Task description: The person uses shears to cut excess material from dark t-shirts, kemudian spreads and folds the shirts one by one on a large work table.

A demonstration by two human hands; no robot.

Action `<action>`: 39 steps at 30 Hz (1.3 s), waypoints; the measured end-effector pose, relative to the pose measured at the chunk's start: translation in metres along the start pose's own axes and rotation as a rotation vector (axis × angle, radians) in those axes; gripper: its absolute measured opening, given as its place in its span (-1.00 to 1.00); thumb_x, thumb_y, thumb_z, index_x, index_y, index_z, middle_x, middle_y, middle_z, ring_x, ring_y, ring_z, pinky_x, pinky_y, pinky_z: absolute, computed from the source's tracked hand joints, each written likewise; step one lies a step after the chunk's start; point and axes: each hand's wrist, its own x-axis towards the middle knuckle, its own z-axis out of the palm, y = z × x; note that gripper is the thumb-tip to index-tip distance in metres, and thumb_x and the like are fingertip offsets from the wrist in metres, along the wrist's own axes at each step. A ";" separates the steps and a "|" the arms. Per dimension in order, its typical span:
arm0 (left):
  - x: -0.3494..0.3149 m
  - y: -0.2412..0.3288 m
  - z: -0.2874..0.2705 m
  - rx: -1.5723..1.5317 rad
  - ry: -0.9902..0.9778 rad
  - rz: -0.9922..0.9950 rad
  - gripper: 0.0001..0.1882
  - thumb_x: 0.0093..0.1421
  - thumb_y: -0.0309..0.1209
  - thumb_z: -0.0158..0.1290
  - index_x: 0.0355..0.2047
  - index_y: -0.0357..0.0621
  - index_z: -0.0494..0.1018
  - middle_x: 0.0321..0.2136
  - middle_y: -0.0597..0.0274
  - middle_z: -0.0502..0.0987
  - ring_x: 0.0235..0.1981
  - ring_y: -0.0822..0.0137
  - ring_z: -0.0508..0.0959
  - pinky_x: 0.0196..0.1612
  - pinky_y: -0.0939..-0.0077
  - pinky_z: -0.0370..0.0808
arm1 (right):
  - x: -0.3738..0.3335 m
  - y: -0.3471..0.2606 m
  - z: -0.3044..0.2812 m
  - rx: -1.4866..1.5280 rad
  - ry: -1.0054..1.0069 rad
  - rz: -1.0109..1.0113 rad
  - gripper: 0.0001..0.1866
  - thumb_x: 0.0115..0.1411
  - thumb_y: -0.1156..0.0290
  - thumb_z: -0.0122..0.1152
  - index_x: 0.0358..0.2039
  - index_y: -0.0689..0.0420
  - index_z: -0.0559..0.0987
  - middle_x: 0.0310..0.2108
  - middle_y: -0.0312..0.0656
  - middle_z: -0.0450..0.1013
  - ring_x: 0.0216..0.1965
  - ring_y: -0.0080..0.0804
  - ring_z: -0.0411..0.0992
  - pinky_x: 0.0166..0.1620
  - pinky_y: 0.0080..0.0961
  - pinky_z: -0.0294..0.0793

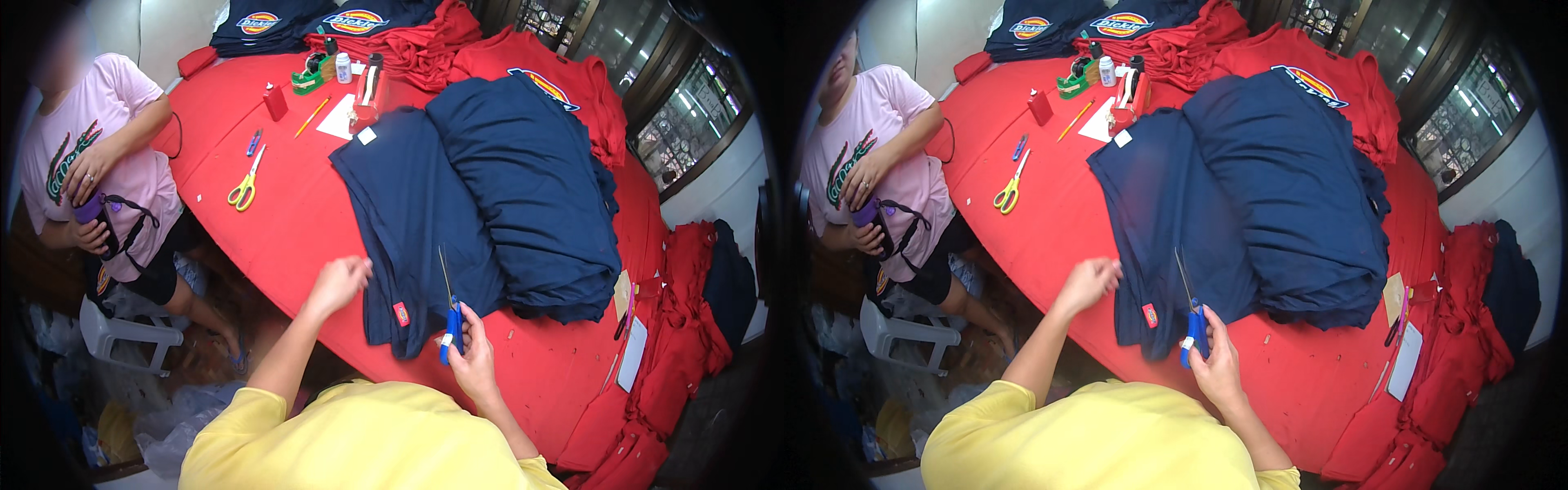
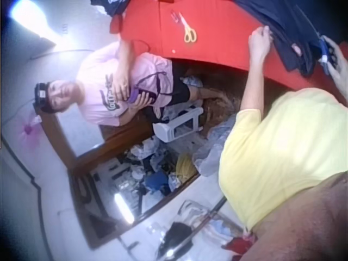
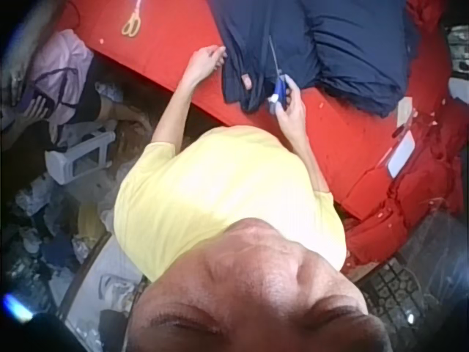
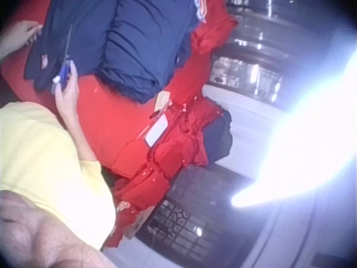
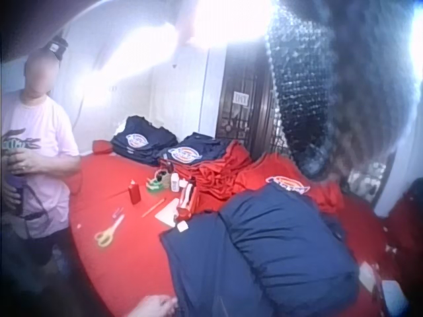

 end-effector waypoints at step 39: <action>0.064 0.021 -0.032 -1.193 0.104 0.030 -0.69 0.19 -0.64 -0.07 -0.03 -0.30 0.37 -0.17 0.18 0.50 -0.17 0.37 0.52 -0.05 0.46 0.47 | 0.120 -0.027 0.048 -0.475 -0.234 -0.302 -0.44 0.13 0.45 0.19 0.17 0.24 0.32 -0.30 -0.04 0.46 -0.36 -0.27 0.49 -0.22 -0.46 0.45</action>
